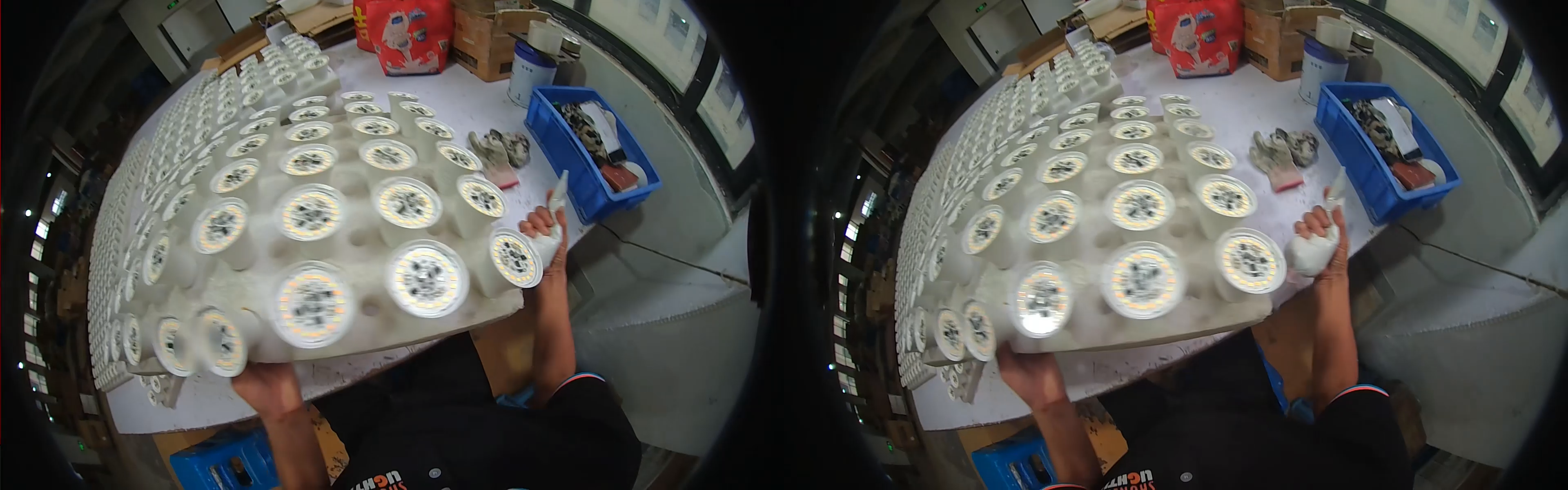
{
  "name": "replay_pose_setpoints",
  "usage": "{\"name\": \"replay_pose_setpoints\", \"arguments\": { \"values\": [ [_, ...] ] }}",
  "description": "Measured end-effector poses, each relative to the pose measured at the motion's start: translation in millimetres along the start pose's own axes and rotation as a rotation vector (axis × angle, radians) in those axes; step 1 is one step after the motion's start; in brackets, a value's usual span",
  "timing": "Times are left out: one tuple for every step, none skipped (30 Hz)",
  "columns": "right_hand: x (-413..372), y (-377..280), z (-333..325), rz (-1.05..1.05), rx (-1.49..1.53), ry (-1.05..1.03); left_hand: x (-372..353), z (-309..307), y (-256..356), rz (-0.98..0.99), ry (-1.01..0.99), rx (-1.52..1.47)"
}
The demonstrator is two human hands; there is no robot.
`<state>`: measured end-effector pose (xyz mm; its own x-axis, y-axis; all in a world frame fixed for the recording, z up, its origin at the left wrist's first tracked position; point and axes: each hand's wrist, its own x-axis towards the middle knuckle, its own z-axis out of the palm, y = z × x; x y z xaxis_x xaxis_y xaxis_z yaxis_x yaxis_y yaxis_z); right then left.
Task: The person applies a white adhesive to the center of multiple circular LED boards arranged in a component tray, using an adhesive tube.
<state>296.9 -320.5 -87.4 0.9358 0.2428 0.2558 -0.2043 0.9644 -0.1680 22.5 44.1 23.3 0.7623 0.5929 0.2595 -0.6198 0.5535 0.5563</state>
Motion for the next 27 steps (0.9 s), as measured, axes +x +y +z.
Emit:
{"name": "replay_pose_setpoints", "arguments": {
  "values": [
    [-17.1, -11.2, 12.3, -0.025, -0.035, -0.012, -12.3, -7.9, -11.2, -0.020, -0.030, -0.013],
    [-32.6, -25.3, 12.8, -0.039, -0.087, -0.019, -22.0, -10.9, -23.0, -0.041, 0.055, -0.011],
    [-48.1, -34.3, 15.9, -0.063, -0.111, -0.002, -31.0, -12.9, -35.0, -0.065, 0.141, -0.009],
    [-63.7, -41.8, 20.0, -0.088, -0.135, 0.014, -37.9, -16.9, -45.1, -0.091, 0.225, -0.007],
    [-78.8, -47.4, 25.1, -0.113, -0.176, 0.036, -42.8, -24.1, -54.7, -0.087, 0.181, -0.010],
    [-93.1, -51.2, 29.8, -0.138, -0.215, 0.055, -46.0, -33.7, -65.7, -0.103, 0.200, 0.022],
    [-105.8, -53.5, 33.5, -0.160, -0.251, 0.074, -47.7, -42.1, -76.1, -0.116, 0.219, 0.056],
    [-116.9, -54.6, 36.0, -0.169, -0.257, 0.072, -50.6, -47.9, -82.6, -0.127, 0.240, 0.091],
    [-127.1, -54.0, 42.7, -0.173, -0.263, 0.098, -55.2, -38.5, -88.5, -0.170, 0.301, 0.062],
    [-137.0, -52.0, 50.5, -0.172, -0.266, 0.126, -62.0, -35.9, -95.8, -0.218, 0.292, 0.067],
    [-145.9, -49.3, 54.4, -0.165, -0.286, 0.126, -69.3, -35.8, -103.0, -0.261, 0.285, 0.073],
    [-152.8, -46.3, 57.6, -0.153, -0.304, 0.124, -75.3, -33.1, -109.5, -0.301, 0.280, 0.079],
    [-157.8, -43.6, 61.5, -0.137, -0.322, 0.120, -77.7, -25.1, -117.8, -0.356, 0.326, 0.094],
    [-162.8, -39.6, 67.6, -0.118, -0.375, 0.096, -80.5, -16.5, -125.5, -0.412, 0.379, 0.107],
    [-164.5, -34.7, 72.9, -0.092, -0.421, 0.066, -84.9, -10.5, -132.0, -0.477, 0.378, 0.126],
    [-162.3, -27.6, 77.6, -0.055, -0.457, 0.026, -87.6, -6.6, -137.6, -0.529, 0.382, 0.146],
    [-159.5, -24.4, 82.8, -0.012, -0.565, -0.043, -90.7, -3.8, -144.1, -0.582, 0.393, 0.146],
    [-157.1, -15.1, 90.9, -0.003, -0.655, -0.071, -94.9, -4.0, -151.7, -0.635, 0.410, 0.145],
    [-152.4, -4.5, 97.1, 0.035, -0.671, -0.100, -97.8, -10.7, -164.0, -0.641, 0.317, 0.164],
    [-149.1, 6.5, 103.2, 0.069, -0.691, -0.125, -99.4, -15.3, -175.5, -0.653, 0.222, 0.183],
    [-147.3, 20.5, 110.9, 0.112, -0.693, -0.123, -96.8, -9.4, -179.1, -0.716, 0.228, 0.202],
    [-143.9, 35.6, 118.0, 0.145, -0.699, -0.126, -90.5, -0.9, -182.6, -0.779, 0.223, 0.217],
    [-139.8, 49.1, 123.0, 0.169, -0.708, -0.129, -84.4, 7.6, -185.6, -0.856, 0.173, 0.126],
    [-136.6, 59.6, 125.1, 0.209, -0.756, -0.157, -80.8, 14.0, -191.3, -0.937, 0.116, 0.028],
    [-131.2, 67.1, 126.5, 0.247, -0.806, -0.185, -77.5, 15.9, -208.1, -0.968, 0.077, 0.047],
    [-126.5, 75.6, 130.1, 0.281, -0.858, -0.214, -75.3, 15.4, -227.4, -1.000, 0.032, 0.064],
    [-122.8, 90.3, 142.6, 0.304, -0.854, -0.175, -74.6, 13.8, -237.0, -1.032, -0.018, 0.082]
  ]
}}
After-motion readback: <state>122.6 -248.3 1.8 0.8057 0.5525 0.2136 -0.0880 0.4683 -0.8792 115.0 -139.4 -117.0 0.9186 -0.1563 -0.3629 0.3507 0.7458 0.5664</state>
